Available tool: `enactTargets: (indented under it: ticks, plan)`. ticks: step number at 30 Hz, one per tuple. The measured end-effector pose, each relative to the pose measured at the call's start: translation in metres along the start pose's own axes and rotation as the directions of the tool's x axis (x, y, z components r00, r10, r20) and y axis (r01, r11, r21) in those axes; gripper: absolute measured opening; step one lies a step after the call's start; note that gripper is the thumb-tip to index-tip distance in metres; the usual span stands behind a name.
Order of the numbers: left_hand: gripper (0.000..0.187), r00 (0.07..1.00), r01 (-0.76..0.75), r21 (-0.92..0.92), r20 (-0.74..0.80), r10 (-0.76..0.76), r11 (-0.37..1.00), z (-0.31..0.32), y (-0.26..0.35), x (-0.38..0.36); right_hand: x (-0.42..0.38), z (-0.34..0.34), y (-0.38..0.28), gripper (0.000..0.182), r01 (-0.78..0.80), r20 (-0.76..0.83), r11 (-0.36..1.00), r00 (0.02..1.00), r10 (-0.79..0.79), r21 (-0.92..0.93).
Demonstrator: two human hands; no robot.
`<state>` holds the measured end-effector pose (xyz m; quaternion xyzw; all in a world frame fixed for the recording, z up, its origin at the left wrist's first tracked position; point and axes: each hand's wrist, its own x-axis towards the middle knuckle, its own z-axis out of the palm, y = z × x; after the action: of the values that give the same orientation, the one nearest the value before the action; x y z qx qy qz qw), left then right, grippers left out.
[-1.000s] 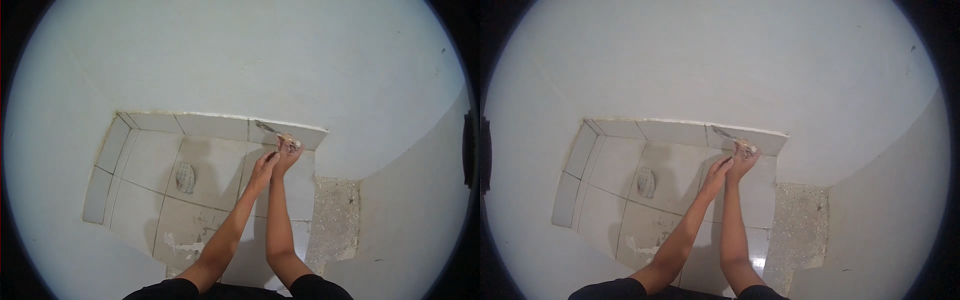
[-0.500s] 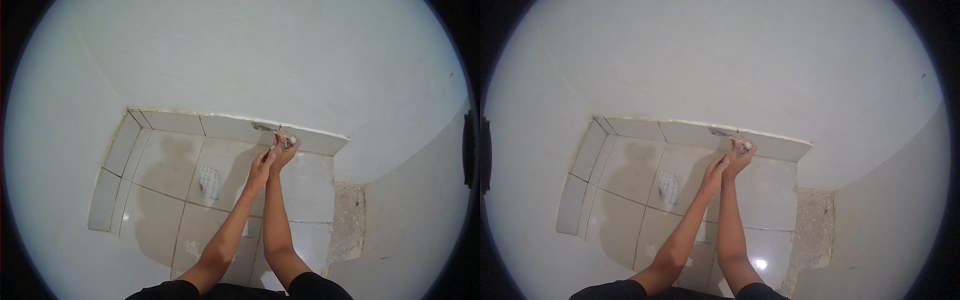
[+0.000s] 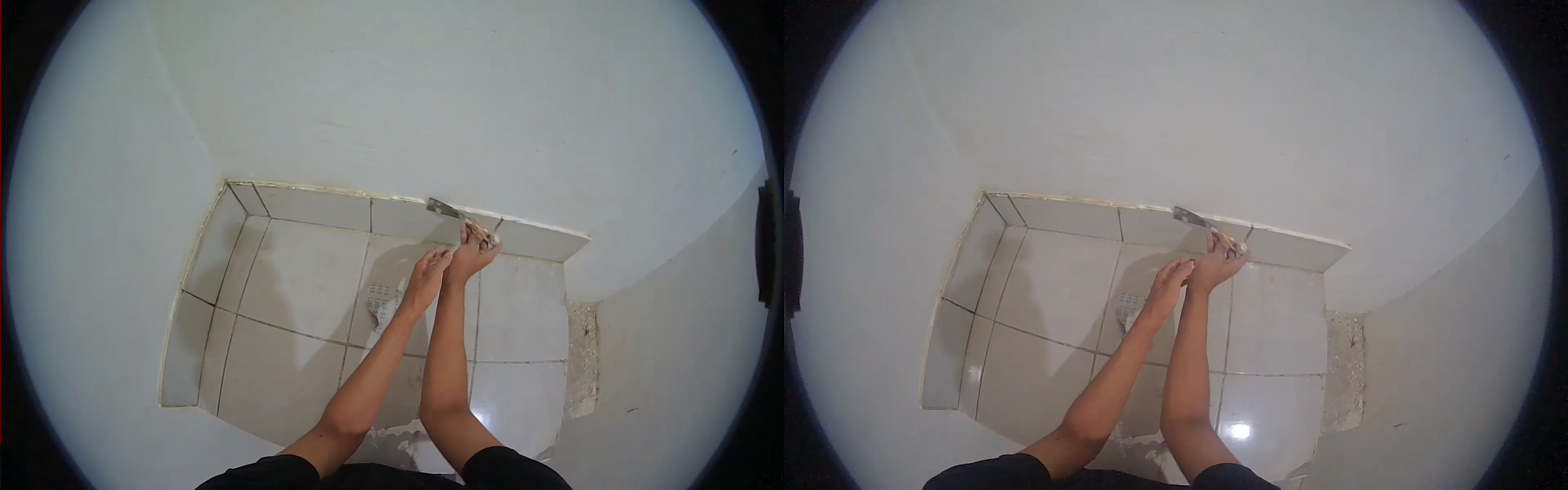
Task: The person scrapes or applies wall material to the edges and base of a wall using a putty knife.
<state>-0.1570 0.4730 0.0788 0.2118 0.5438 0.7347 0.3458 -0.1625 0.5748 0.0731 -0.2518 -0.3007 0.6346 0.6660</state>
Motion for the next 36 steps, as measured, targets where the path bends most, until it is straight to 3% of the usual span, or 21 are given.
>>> enactTargets:
  ticks: [1, 4, 7, 10, 13, 16, 19, 22, 25, 28, 31, 36]
  plan:
    - [0.055, 1.000, 0.007, -0.028, -0.007, -0.007, 1.000, -0.007, 0.005, 0.001, -0.003, 0.006, 0.004, 0.025, -0.008, -0.048, 1.000, 0.999, 0.009, 0.021]
    - [0.055, 1.000, -0.009, 0.015, -0.030, 0.009, 1.000, -0.024, 0.016, -0.001, -0.028, 0.019, 0.020, 0.025, 0.009, 0.140, 0.999, 0.990, -0.004, -0.033]
    - [0.055, 0.999, 0.000, -0.037, -0.041, -0.002, 0.999, -0.043, 0.016, 0.000, -0.037, 0.024, 0.020, 0.024, -0.023, -0.083, 0.999, 0.996, 0.026, 0.035]
    - [0.054, 0.998, -0.033, -0.013, -0.062, 0.032, 0.999, -0.061, 0.024, -0.002, -0.059, 0.036, 0.039, 0.022, 0.025, 0.111, 1.000, 0.994, -0.023, -0.010]
    - [0.053, 0.993, 0.004, -0.007, -0.116, -0.005, 1.000, -0.077, 0.031, -0.004, -0.054, 0.035, 0.048, 0.020, -0.002, -0.073, 1.000, 0.997, 0.003, 0.011]
    - [0.050, 0.994, -0.054, 0.048, -0.090, 0.058, 0.997, -0.092, 0.038, -0.007, -0.083, 0.052, 0.057, 0.021, 0.032, 0.122, 0.999, 0.992, -0.030, -0.018]
    - [0.048, 0.989, -0.052, -0.001, -0.140, 0.052, 0.999, -0.107, 0.033, -0.006, -0.076, 0.056, 0.041, 0.020, 0.015, -0.121, 0.999, 0.993, -0.009, 0.043]
    - [0.046, 0.991, -0.076, -0.021, -0.111, 0.074, 0.997, -0.119, 0.039, -0.009, -0.101, 0.072, 0.057, 0.021, 0.023, 0.151, 0.999, 0.988, -0.017, -0.039]
    - [0.046, 0.992, -0.059, -0.031, -0.110, 0.055, 0.998, -0.118, 0.045, -0.016, -0.100, 0.073, 0.065, 0.023, -0.067, -0.053, 0.997, 0.996, 0.069, 0.042]
    - [0.044, 0.970, -0.071, 0.074, -0.227, 0.086, 0.995, -0.126, 0.048, -0.019, -0.124, 0.078, 0.076, 0.023, -0.066, 0.192, 0.995, 0.978, 0.079, -0.071]
    - [0.042, 0.957, -0.062, -0.033, -0.285, 0.050, 0.998, -0.142, 0.031, -0.017, -0.131, 0.076, 0.062, 0.022, -0.107, 0.032, 0.992, 0.994, 0.105, 0.067]
    - [0.039, 0.955, -0.021, -0.053, -0.296, 0.005, 0.998, -0.132, 0.040, -0.040, -0.156, 0.051, 0.034, 0.025, -0.293, 0.079, 0.956, 0.953, 0.292, 0.005]
